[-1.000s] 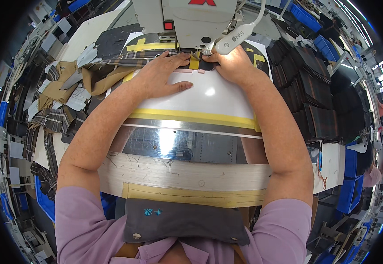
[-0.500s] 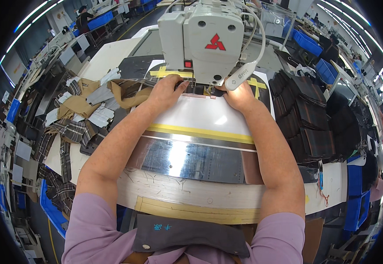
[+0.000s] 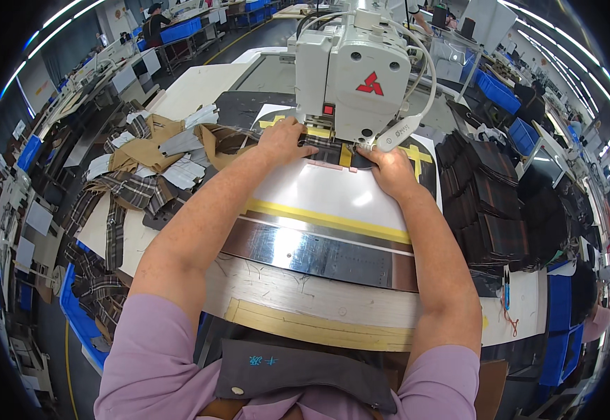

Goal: The person sews together components of a leather or fabric bag using an industrial sewing machine.

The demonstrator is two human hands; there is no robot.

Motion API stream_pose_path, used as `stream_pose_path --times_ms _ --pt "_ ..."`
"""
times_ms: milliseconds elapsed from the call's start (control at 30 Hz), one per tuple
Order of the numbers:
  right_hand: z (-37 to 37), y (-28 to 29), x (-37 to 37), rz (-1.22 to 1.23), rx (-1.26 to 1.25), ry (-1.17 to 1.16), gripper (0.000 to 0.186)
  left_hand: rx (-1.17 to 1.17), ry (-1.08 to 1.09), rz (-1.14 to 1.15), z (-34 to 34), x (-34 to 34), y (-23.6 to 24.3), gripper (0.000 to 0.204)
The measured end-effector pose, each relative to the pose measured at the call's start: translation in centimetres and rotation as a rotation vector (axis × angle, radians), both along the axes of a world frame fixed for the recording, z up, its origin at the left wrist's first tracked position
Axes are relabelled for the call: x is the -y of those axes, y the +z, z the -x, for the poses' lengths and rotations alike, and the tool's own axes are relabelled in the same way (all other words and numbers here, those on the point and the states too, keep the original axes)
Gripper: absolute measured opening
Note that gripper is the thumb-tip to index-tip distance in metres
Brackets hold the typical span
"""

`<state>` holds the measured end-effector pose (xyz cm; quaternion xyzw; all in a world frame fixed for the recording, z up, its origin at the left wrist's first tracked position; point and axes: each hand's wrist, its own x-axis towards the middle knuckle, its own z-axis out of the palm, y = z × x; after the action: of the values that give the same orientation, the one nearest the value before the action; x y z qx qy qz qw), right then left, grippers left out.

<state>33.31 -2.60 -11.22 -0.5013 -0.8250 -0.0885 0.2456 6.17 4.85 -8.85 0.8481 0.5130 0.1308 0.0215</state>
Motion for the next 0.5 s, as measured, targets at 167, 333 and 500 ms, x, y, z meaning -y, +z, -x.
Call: stream_pose_path --times_ms 167,333,500 --pt "1.2 0.6 3.8 0.054 0.063 0.024 0.042 -0.038 -0.124 0.141 2.2 0.5 1.1 0.062" --pt "0.9 0.2 5.5 0.038 0.0 -0.013 0.044 0.002 -0.107 0.309 3.3 1.1 1.8 0.075" --pt "0.7 -0.1 5.8 0.005 0.088 -0.082 0.046 -0.069 -0.149 0.417 3.7 2.1 3.4 0.074"
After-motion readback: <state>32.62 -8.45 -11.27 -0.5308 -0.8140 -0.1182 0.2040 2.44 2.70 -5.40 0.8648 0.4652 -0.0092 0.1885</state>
